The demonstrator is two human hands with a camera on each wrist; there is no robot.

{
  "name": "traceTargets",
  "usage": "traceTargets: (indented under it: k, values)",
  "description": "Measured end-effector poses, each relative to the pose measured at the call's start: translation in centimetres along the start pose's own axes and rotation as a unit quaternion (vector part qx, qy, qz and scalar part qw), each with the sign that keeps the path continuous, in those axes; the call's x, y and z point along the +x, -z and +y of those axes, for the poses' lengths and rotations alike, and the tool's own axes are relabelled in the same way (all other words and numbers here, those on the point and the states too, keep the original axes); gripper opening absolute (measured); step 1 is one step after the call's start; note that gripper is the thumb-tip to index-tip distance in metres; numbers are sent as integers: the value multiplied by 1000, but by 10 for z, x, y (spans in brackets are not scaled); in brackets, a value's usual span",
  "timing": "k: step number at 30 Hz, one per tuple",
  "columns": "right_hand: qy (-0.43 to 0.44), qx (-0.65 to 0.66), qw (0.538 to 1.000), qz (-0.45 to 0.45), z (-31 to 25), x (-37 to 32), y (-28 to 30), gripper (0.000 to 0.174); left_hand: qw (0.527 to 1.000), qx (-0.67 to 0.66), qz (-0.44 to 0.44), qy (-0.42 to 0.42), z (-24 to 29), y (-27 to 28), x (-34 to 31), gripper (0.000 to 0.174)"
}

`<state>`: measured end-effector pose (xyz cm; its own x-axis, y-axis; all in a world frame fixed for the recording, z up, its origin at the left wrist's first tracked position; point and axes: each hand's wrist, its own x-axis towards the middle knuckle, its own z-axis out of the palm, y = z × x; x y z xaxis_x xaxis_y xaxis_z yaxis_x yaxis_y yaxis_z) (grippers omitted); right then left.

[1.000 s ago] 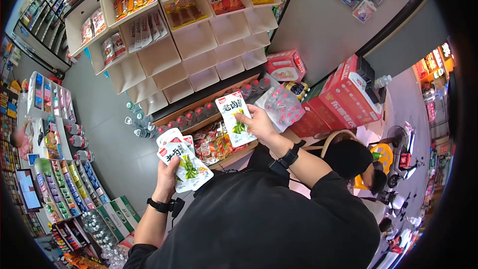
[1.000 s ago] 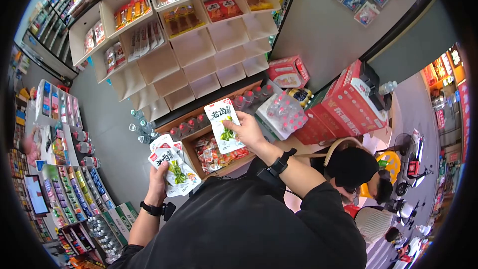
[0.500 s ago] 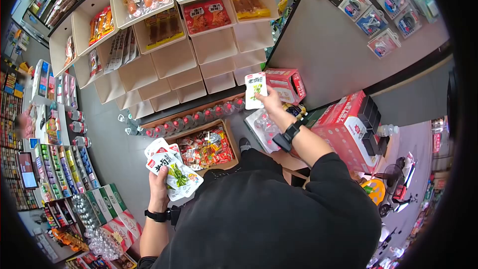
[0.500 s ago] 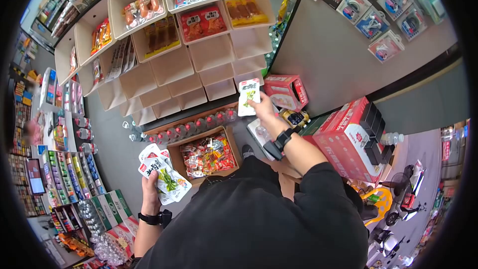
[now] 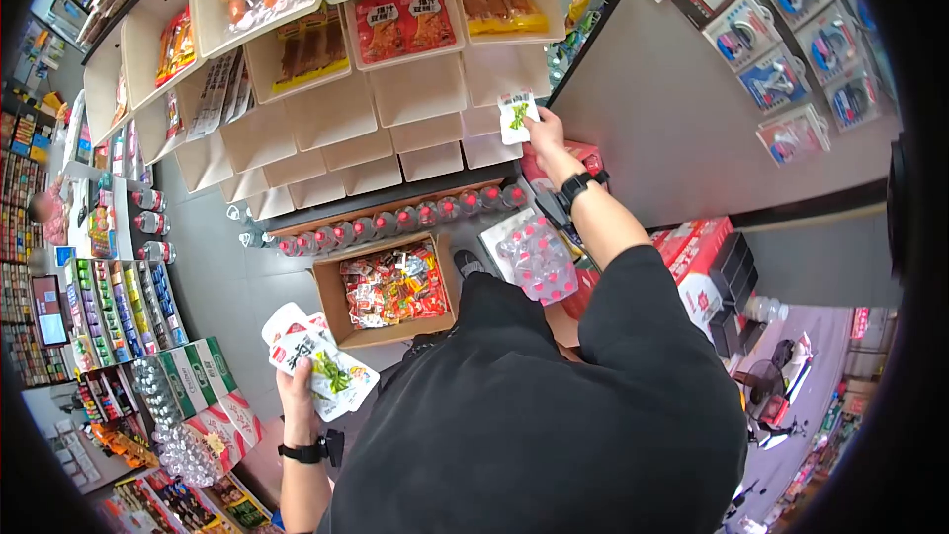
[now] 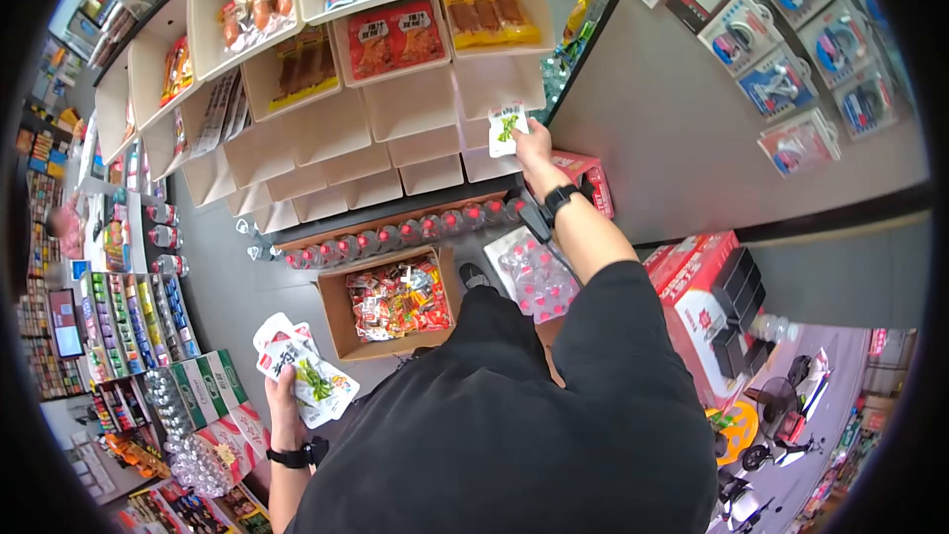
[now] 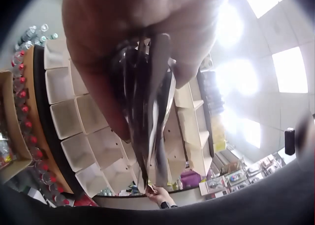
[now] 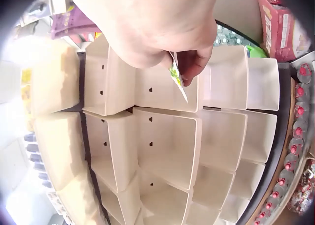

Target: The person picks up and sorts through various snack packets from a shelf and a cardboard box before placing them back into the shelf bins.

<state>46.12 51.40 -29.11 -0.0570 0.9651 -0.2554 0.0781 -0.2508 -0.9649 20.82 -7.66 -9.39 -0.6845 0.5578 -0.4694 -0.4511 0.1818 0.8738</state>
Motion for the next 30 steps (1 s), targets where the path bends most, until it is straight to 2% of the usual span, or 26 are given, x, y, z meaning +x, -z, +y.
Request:
traceTargets:
  k: [4, 6, 8, 11, 14, 15, 16, 17, 18, 20, 21, 22, 24, 29, 30]
  values:
    - [-44, -19, 999, -15, -6, 75, -32, 44, 998, -14, 61, 10, -10, -16, -15, 57]
    - [-56, -47, 996, -48, 0, 107, -44, 43, 995, -15, 94, 3, -9, -30, -25, 58]
    - [-19, -61, 997, -50, 1, 132, -58, 31, 994, -25, 108, -9, -8, -48, -31, 63]
    - [-41, -99, 989, -98, 23, 184, -77, 31, 990, -17, 139, -6, -12, -58, -29, 65]
    - [-87, -164, 973, -136, 5, 178, -87, 29, 989, -31, 143, 0, -20, -68, -30, 65]
    - [38, -368, 919, -140, 1, 177, -85, 29, 988, -27, 153, -8, -25, -71, -29, 61]
    - [162, -551, 808, -134, -1, 171, -89, 30, 987, -24, 161, -13, -27, -65, -23, 57]
    - [90, -548, 822, -128, -4, 170, -91, 53, 985, -27, 169, -8, -29, -69, -24, 57]
    - [90, -552, 818, -135, -5, 165, -89, 53, 984, -29, 176, -3, -29, -72, -24, 57]
    - [187, -527, 811, -171, -8, 151, -79, 46, 983, -19, 181, -10, -30, -77, -26, 56]
    - [157, -553, 784, -235, -15, 145, -77, 41, 984, -22, 179, -8, -34, -75, -28, 56]
    - [157, -554, 781, -239, -5, 150, -75, 41, 983, -23, 183, -5, -34, -79, -29, 56]
    - [260, -538, 756, -266, 17, 152, -78, 40, 982, -40, 184, 2, -30, -74, -22, 55]
    - [263, -561, 721, -311, 23, 173, -93, 44, 977, -41, 210, 4, -40, -77, -29, 55]
    - [251, -575, 711, -319, 26, 171, -105, 46, 978, -39, 207, 6, -37, -63, -21, 55]
